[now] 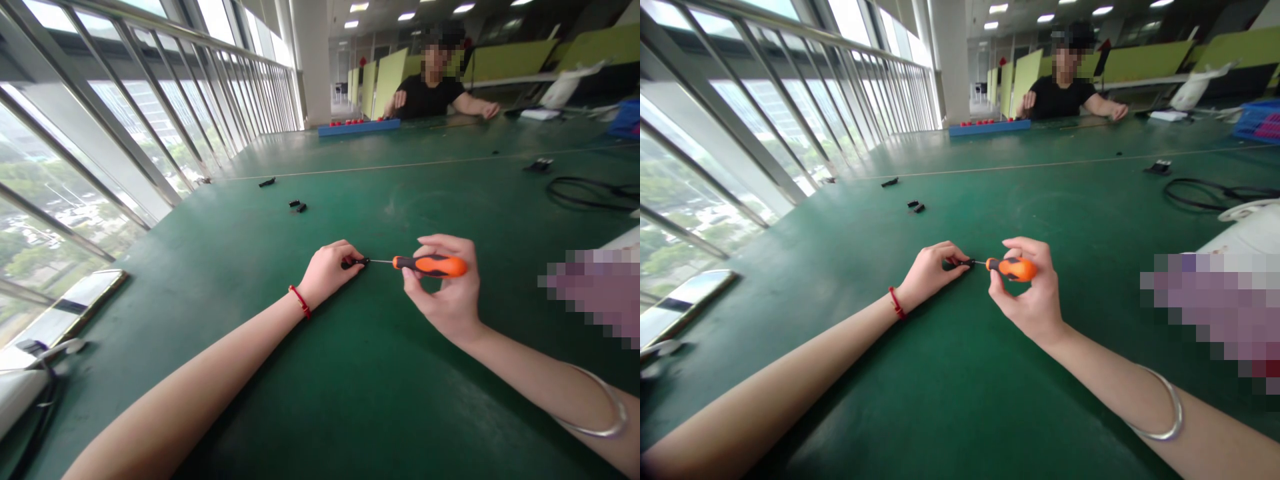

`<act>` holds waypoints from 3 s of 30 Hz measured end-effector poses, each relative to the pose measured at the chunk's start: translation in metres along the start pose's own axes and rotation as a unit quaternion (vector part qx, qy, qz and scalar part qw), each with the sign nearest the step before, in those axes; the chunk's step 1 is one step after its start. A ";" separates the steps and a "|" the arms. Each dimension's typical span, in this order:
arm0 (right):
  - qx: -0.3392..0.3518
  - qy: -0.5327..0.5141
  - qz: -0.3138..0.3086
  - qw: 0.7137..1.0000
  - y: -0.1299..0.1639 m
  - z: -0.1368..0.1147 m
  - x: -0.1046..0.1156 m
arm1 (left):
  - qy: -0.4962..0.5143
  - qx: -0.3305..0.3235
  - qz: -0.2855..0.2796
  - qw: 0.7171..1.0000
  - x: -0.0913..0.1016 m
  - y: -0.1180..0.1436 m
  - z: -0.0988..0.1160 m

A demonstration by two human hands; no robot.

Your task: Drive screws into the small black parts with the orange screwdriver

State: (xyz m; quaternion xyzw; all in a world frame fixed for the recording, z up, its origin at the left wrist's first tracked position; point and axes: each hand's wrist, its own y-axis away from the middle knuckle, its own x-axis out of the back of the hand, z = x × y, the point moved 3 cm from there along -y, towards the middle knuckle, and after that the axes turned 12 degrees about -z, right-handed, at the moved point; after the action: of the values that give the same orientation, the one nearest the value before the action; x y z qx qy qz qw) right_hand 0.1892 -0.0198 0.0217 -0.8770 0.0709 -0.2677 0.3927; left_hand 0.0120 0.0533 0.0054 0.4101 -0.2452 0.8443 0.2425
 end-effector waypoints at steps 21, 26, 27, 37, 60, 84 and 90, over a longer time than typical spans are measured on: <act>0.017 -0.028 -0.001 0.999 -0.002 -0.002 0.000 | -0.003 -0.003 0.000 1.000 -0.001 0.000 0.000; 0.009 0.042 -0.052 0.998 -0.002 -0.002 -0.002 | -0.005 -0.004 0.001 1.000 -0.001 0.000 0.000; 0.009 0.050 -0.049 0.998 -0.001 -0.002 -0.001 | -0.005 -0.004 0.000 1.000 -0.001 0.000 0.000; -0.018 0.039 -0.048 0.998 -0.001 0.000 -0.002 | -0.007 0.000 0.000 1.000 0.000 0.001 0.001; -0.004 -0.024 -0.010 1.000 -0.002 -0.003 0.000 | -0.061 0.031 0.024 0.997 0.001 0.002 0.007; -0.025 0.040 -0.057 0.997 -0.001 0.000 -0.003 | -0.128 0.031 0.035 0.991 0.004 0.002 0.006; -0.012 -0.006 -0.012 1.000 -0.002 0.000 -0.001 | -0.128 0.032 0.034 0.991 0.004 0.002 0.007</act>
State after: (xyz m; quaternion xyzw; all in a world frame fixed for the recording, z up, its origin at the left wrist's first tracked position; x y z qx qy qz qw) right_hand 0.1883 -0.0181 0.0230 -0.8839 0.0614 -0.2666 0.3793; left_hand 0.0130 0.0483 0.0120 0.5140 -0.2608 0.7999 0.1672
